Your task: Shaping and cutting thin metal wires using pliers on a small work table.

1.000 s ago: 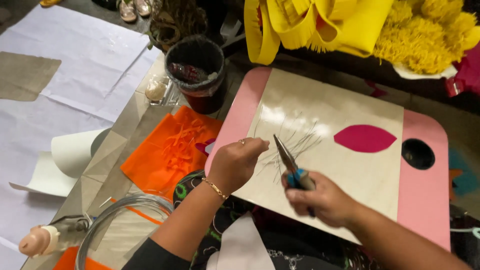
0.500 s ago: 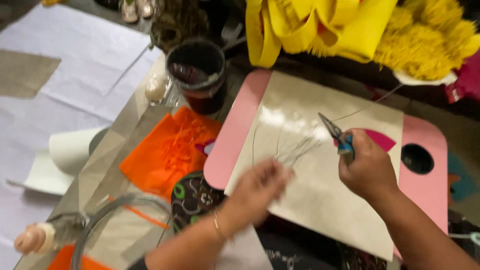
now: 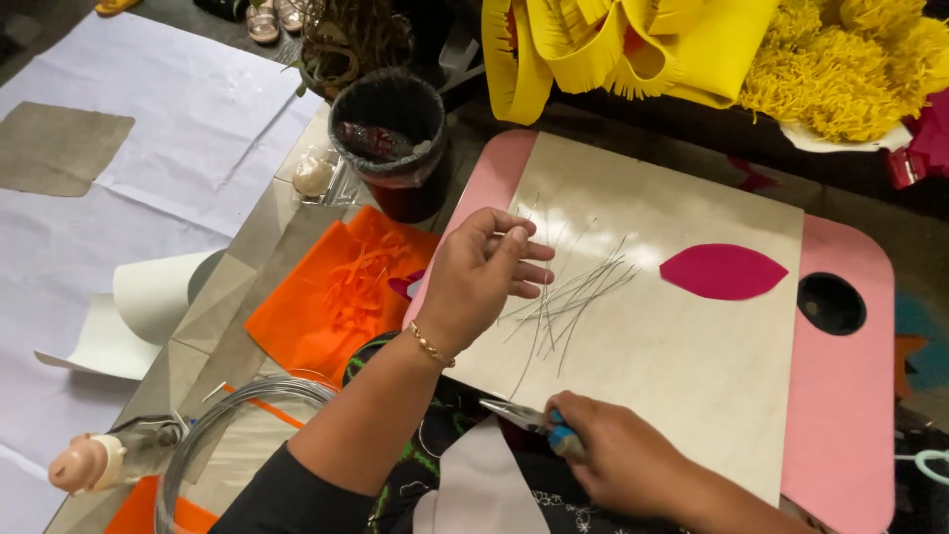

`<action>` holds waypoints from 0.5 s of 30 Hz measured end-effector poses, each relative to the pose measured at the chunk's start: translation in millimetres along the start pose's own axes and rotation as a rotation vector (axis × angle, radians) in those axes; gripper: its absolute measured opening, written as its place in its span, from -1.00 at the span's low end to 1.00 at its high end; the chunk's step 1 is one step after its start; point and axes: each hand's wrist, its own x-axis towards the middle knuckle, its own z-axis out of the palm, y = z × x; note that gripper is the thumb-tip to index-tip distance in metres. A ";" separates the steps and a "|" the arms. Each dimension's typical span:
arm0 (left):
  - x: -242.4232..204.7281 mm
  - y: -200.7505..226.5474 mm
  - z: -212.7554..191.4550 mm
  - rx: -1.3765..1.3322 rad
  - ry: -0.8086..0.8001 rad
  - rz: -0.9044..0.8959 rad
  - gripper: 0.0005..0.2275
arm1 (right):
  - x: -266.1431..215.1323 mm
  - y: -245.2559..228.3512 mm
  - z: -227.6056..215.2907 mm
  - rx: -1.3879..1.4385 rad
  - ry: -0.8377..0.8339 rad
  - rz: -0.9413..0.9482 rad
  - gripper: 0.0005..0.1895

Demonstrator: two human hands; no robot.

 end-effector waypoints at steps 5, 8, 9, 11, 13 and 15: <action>-3.9 -2.0 9.3 -0.067 -0.047 -0.021 -0.83 | 5.0 1.5 8.9 0.006 -0.002 -0.074 -0.81; -9.7 1.4 15.1 -0.106 -0.043 -0.044 -0.81 | 4.4 -2.3 6.1 0.025 -0.002 -0.065 -0.82; -11.4 2.2 17.2 -0.139 -0.047 -0.055 -0.80 | 3.7 -3.9 4.5 0.040 -0.003 -0.047 -0.85; -14.4 0.2 20.0 -0.117 -0.048 -0.037 -0.80 | 3.4 -3.5 4.9 0.040 -0.014 -0.039 -0.82; -16.4 -4.5 22.3 -0.095 -0.047 -0.019 -0.80 | 3.0 -4.4 5.8 0.040 -0.026 -0.032 -0.80; -17.2 -11.2 23.9 -0.072 -0.023 0.026 -0.86 | 3.0 -6.9 6.4 0.060 -0.025 -0.082 -0.78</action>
